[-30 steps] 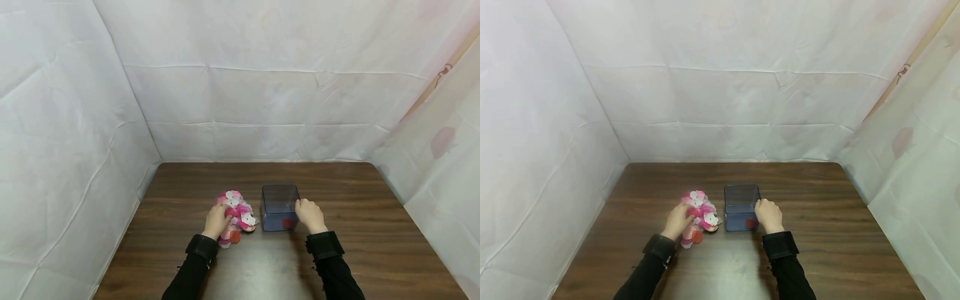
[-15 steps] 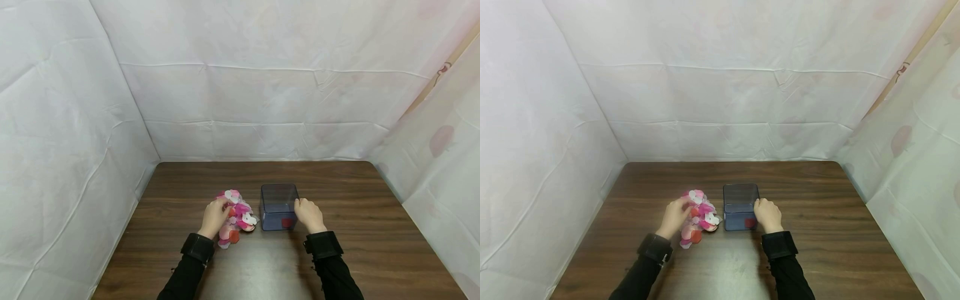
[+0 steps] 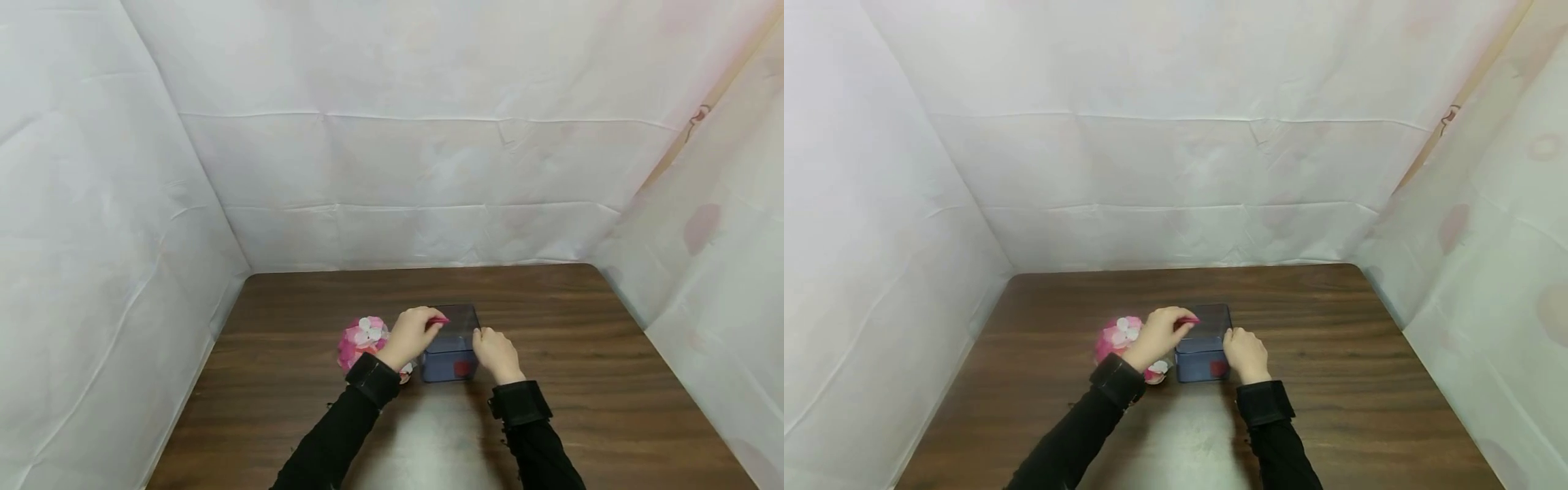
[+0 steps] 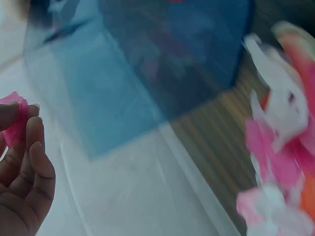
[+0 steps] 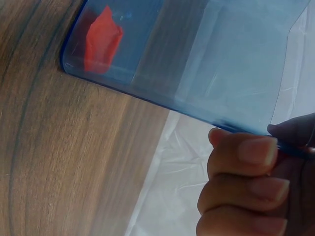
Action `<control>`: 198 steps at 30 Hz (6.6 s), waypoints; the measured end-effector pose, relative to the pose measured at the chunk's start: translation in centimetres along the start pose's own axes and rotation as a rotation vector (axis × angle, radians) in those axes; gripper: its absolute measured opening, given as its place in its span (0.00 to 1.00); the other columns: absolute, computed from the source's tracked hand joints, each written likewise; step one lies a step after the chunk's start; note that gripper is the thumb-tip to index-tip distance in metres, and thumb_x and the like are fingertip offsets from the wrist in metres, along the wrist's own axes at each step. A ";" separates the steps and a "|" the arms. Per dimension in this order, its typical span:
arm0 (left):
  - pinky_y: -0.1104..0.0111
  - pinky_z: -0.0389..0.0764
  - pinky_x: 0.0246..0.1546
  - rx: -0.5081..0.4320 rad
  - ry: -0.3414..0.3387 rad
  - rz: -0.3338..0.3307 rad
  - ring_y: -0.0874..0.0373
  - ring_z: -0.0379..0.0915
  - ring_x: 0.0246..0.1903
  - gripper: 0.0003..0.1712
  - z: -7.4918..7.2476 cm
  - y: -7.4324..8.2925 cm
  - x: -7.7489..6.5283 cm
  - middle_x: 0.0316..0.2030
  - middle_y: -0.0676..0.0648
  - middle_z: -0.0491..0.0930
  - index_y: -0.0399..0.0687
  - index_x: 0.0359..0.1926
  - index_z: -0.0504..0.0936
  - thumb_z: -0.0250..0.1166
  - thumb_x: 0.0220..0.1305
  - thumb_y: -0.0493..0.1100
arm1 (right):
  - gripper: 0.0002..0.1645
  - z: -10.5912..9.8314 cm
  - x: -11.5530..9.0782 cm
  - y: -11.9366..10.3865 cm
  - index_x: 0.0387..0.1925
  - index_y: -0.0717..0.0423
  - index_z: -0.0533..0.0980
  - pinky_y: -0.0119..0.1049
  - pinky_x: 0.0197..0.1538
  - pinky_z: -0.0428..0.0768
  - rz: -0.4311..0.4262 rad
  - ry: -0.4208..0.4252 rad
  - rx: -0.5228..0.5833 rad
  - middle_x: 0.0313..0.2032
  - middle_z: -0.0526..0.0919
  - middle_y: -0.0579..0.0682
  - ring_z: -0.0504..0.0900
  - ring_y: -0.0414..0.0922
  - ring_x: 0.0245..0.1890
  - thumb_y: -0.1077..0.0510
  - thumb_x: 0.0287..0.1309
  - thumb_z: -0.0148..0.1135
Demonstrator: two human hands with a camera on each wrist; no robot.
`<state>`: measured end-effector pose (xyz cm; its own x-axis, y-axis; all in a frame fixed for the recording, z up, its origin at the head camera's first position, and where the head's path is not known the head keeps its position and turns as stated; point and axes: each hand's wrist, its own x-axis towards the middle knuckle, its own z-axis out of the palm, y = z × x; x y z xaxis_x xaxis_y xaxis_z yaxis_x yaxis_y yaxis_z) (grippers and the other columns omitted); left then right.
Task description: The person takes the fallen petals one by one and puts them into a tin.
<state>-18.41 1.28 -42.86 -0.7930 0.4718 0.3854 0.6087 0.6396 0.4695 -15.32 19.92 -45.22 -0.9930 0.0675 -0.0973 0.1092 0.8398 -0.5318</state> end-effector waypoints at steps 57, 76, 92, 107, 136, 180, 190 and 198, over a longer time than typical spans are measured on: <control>0.61 0.79 0.35 0.024 0.215 -0.496 0.54 0.77 0.31 0.09 -2.2 -9.5 -9.0 0.31 0.45 0.83 0.42 0.39 0.84 0.64 0.61 0.41 | 0.30 -1.6 1.1 -1.2 0.19 0.63 0.70 0.37 0.20 0.62 -0.026 0.118 -0.168 0.17 0.75 0.59 0.73 0.51 0.16 0.47 0.70 0.41; 0.59 0.78 0.35 0.155 0.145 -0.403 0.50 0.76 0.32 0.03 1.1 -10.1 -7.9 0.31 0.43 0.77 0.39 0.31 0.81 0.67 0.55 0.34 | 0.29 -0.6 0.8 -0.8 0.37 0.69 0.75 0.45 0.24 0.70 0.054 0.099 -0.166 0.32 0.81 0.68 0.79 0.59 0.26 0.52 0.72 0.33; 0.60 0.79 0.33 0.168 0.128 -0.418 0.51 0.76 0.32 0.04 0.9 -9.6 -7.9 0.31 0.44 0.79 0.40 0.33 0.82 0.66 0.57 0.37 | 0.31 -0.5 0.4 -0.4 0.44 0.70 0.75 0.45 0.25 0.71 0.109 0.057 -0.115 0.36 0.81 0.70 0.79 0.60 0.29 0.51 0.72 0.30; 0.76 0.70 0.28 -0.061 0.090 -0.038 0.63 0.71 0.25 0.07 -1.4 0.5 -1.0 0.27 0.50 0.80 0.45 0.40 0.83 0.64 0.60 0.40 | 0.31 -0.5 0.0 -0.8 0.44 0.69 0.76 0.52 0.32 0.75 0.126 0.110 -0.116 0.40 0.81 0.70 0.80 0.63 0.34 0.50 0.72 0.32; 0.66 0.73 0.38 0.415 -0.012 0.062 0.56 0.73 0.41 0.12 1.5 1.0 -0.3 0.37 0.53 0.83 0.54 0.42 0.84 0.68 0.55 0.47 | 0.28 -0.5 0.9 -2.5 0.39 0.69 0.76 0.47 0.30 0.75 0.054 0.002 -0.153 0.37 0.82 0.68 0.81 0.60 0.32 0.51 0.71 0.34; 0.70 0.67 0.25 0.047 0.058 -0.519 0.60 0.64 0.22 0.07 -0.2 -13.3 -11.5 0.20 0.49 0.71 0.40 0.34 0.78 0.67 0.56 0.36 | 0.29 -0.2 0.2 -0.5 0.39 0.69 0.76 0.42 0.25 0.69 0.078 0.088 -0.075 0.31 0.80 0.66 0.78 0.57 0.26 0.50 0.72 0.34; 0.66 0.76 0.28 0.033 0.085 -0.527 0.58 0.70 0.23 0.09 -2.5 -12.0 -10.9 0.25 0.45 0.80 0.39 0.38 0.82 0.68 0.55 0.36 | 0.30 0.2 0.4 -0.4 0.41 0.71 0.76 0.50 0.28 0.74 0.089 0.128 -0.083 0.38 0.81 0.71 0.80 0.63 0.32 0.51 0.71 0.34; 0.69 0.75 0.26 0.057 0.098 -0.400 0.62 0.73 0.23 0.07 -4.0 -8.6 -7.3 0.27 0.47 0.82 0.41 0.36 0.83 0.67 0.57 0.39 | 0.29 0.2 0.5 -0.4 0.34 0.68 0.76 0.40 0.22 0.66 0.089 0.110 -0.064 0.28 0.80 0.65 0.77 0.54 0.23 0.51 0.71 0.34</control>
<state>-17.75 -10.10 -46.51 -0.9590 0.1213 0.2563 0.2486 0.7945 0.5541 -15.80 19.50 -45.26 -0.9790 0.1986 -0.0470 0.1971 0.8603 -0.4701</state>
